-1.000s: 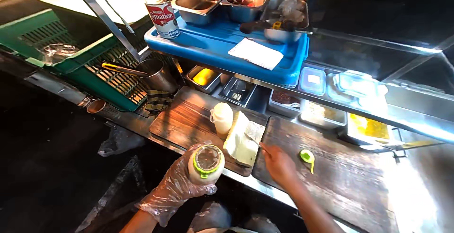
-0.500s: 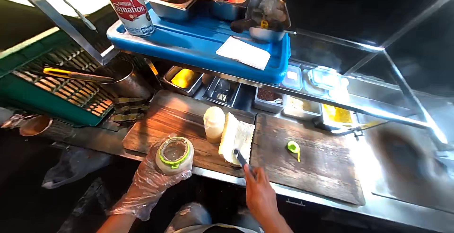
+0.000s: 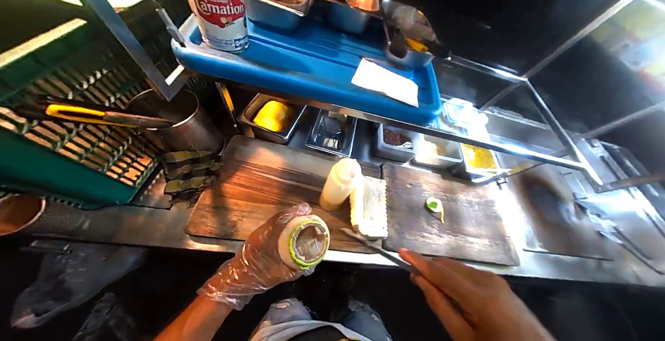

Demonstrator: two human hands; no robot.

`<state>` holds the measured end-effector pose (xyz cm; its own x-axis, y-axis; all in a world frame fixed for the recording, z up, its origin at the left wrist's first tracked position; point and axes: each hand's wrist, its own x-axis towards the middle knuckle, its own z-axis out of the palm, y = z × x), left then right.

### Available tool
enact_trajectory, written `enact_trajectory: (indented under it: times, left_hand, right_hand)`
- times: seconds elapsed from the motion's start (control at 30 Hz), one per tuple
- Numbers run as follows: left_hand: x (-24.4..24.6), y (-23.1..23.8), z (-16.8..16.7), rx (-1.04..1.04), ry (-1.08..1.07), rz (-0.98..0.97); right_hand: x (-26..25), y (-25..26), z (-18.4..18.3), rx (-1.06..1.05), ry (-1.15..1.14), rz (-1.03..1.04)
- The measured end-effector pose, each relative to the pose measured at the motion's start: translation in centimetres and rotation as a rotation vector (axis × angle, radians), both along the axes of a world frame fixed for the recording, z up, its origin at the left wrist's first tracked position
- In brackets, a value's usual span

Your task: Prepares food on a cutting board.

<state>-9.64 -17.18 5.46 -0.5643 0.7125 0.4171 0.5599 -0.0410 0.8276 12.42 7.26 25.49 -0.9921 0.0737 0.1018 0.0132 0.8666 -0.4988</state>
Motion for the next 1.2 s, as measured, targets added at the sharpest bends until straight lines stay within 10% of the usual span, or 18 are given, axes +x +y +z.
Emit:
enact_trajectory:
  times: [0.17, 0.4, 0.87, 1.07, 1.2]
  left_hand:
    - [-0.2, -0.2, 1.1, -0.079, 0.016, -0.108]
    - [0.1, -0.4, 2.3, -0.067, -0.042, -0.124]
    - [1.4, -0.8, 2.9, 0.07, -0.165, -0.207]
    - [2.6, 1.1, 4.9, -0.093, -0.131, -0.265]
    - [3.9, 2.4, 5.4, -0.115, -0.14, -0.227]
  right_hand:
    - [-8.1, -4.1, 5.9, 0.407, -0.414, 0.233]
    - [-14.3, -7.3, 2.5, 0.225, -0.714, 0.414]
    - [-5.3, 3.2, -3.5, -1.476, -0.635, -0.055]
    - [-6.6, 4.2, -1.2, -0.607, -0.751, 0.226]
    - [-4.9, 4.5, -2.4, -0.727, -0.701, 0.196]
